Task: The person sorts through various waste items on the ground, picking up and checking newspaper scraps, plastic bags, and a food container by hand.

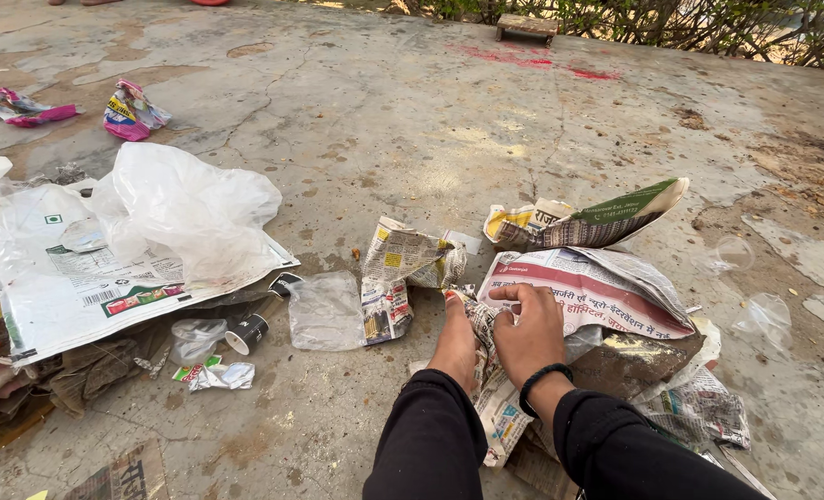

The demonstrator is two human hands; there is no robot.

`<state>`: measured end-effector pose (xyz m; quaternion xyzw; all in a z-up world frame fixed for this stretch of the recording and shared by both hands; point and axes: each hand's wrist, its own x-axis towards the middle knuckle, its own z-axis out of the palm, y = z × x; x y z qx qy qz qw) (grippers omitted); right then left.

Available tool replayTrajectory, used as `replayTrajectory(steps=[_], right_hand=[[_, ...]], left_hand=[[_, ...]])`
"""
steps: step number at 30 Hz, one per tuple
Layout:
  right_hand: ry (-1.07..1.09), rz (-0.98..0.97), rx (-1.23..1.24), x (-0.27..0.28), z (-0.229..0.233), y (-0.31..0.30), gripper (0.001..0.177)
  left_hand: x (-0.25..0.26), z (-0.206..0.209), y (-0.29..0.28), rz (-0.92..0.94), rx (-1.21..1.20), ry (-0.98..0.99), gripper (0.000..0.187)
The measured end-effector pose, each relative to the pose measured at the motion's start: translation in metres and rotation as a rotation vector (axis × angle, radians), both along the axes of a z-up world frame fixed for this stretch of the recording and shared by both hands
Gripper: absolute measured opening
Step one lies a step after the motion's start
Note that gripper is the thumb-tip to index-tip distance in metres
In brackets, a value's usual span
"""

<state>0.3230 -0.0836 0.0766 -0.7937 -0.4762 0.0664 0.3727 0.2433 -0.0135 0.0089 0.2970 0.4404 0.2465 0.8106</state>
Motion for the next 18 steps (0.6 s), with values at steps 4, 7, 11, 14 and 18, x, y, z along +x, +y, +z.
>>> replayTrajectory(steps=[4,7,11,14,18], right_hand=[[0.149,0.103,0.035,-0.001,-0.012,0.011,0.025],[0.345,0.159,-0.003,0.001,-0.024,0.024,0.027],[0.709,0.249,0.023,0.001,-0.048,0.055,0.03],[0.811,0.241,-0.023,-0.003,-0.061,0.07,0.029],[0.818,0.215,-0.102,-0.012,-0.067,0.08,0.031]], left_hand=[[-0.004,-0.009,0.011,0.039,0.006,0.028,0.091],[-0.011,-0.017,0.027,0.082,0.022,0.064,0.092],[-0.024,-0.031,0.054,0.143,0.034,0.122,0.092],[-0.029,-0.043,0.073,0.183,0.036,0.17,0.092],[-0.031,-0.058,0.094,0.207,0.036,0.213,0.092]])
